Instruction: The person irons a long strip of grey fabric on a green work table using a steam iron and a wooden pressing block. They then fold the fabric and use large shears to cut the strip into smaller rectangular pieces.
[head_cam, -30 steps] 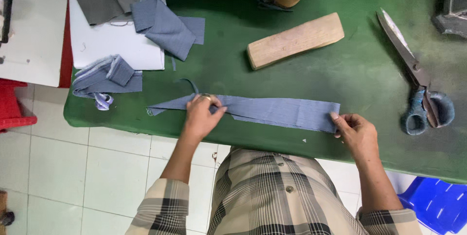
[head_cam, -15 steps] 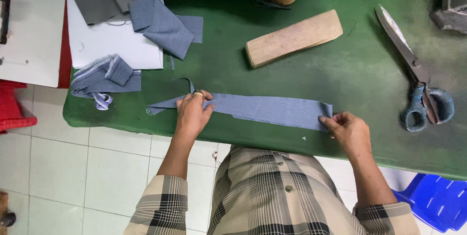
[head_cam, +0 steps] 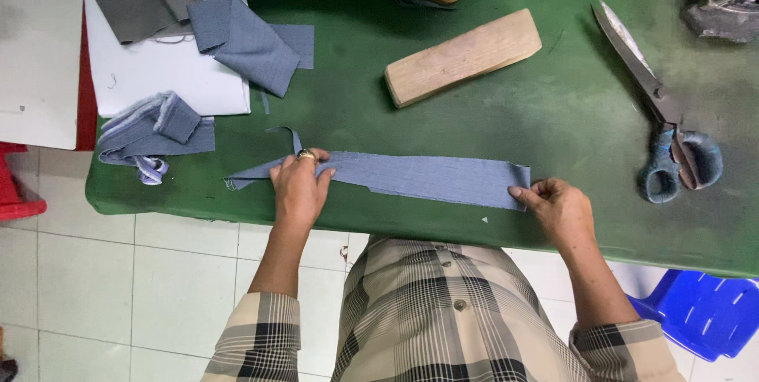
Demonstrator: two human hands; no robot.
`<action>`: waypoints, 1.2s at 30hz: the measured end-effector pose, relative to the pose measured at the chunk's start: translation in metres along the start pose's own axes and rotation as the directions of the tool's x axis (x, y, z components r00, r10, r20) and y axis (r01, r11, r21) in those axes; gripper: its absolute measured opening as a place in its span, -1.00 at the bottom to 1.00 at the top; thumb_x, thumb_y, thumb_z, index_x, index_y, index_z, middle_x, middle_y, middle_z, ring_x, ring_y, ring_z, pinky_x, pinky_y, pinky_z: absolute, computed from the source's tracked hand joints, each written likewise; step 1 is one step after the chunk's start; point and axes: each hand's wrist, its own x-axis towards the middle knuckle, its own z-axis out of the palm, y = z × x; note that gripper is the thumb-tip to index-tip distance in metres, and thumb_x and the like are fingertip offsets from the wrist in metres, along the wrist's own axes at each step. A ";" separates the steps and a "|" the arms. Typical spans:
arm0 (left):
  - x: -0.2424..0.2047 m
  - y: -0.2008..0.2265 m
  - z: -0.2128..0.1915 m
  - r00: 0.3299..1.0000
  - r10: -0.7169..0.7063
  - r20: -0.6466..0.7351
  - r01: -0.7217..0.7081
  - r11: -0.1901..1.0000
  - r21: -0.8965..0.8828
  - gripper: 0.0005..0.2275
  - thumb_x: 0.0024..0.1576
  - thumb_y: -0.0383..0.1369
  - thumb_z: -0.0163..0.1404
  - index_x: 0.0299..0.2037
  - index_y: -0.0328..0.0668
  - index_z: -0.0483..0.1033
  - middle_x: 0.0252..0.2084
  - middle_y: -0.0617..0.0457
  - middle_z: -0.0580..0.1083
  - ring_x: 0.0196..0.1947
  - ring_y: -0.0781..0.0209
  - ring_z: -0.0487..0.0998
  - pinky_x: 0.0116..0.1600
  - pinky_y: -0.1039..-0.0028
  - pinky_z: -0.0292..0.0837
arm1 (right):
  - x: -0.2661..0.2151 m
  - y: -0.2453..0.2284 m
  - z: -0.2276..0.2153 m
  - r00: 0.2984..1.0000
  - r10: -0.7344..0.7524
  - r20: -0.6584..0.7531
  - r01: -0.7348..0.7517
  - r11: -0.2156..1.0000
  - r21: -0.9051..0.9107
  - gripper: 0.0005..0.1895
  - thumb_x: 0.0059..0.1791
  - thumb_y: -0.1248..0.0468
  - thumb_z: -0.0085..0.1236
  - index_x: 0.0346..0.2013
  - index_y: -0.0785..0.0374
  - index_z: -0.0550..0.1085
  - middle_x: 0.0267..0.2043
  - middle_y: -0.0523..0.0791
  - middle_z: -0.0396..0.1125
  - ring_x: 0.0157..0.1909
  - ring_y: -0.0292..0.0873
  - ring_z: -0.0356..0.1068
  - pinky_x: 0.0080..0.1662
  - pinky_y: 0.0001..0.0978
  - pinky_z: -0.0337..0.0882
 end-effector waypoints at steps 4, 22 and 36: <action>-0.013 0.041 -0.023 0.998 0.012 -0.063 -0.001 0.986 0.164 -0.75 0.15 -0.27 0.16 0.04 0.09 0.58 0.05 -0.05 0.52 0.11 -0.06 0.49 0.17 -0.01 0.31 | -0.011 -0.006 -0.006 0.998 -0.057 0.004 0.057 0.998 0.029 -0.45 -0.07 -0.23 0.37 -0.24 0.23 0.63 -0.29 0.07 0.54 -0.11 0.24 0.53 -0.06 0.00 0.44; -0.045 0.130 0.058 0.731 0.681 0.029 -0.682 0.730 0.052 -0.20 0.13 0.35 -0.27 0.48 0.05 0.17 0.56 -0.10 0.08 0.52 -0.23 0.06 0.41 -0.25 -0.02 | -0.014 0.019 0.037 0.500 -0.866 -0.013 0.708 0.418 -0.569 -0.05 0.02 -0.36 -0.20 0.47 0.26 0.16 0.59 0.06 -0.04 0.61 0.03 -0.13 0.54 -0.04 -0.26; -0.050 0.190 0.069 0.716 0.696 0.055 -0.698 0.715 0.042 -0.27 0.15 0.31 -0.15 0.46 0.13 0.20 0.54 -0.01 0.11 0.51 -0.21 0.07 0.37 -0.28 0.02 | 0.127 -0.019 -0.189 0.457 -0.798 -0.393 0.768 0.577 -0.280 -0.48 0.09 0.31 -0.03 0.32 0.51 0.34 0.25 0.11 0.26 0.23 0.07 0.21 0.21 -0.25 0.10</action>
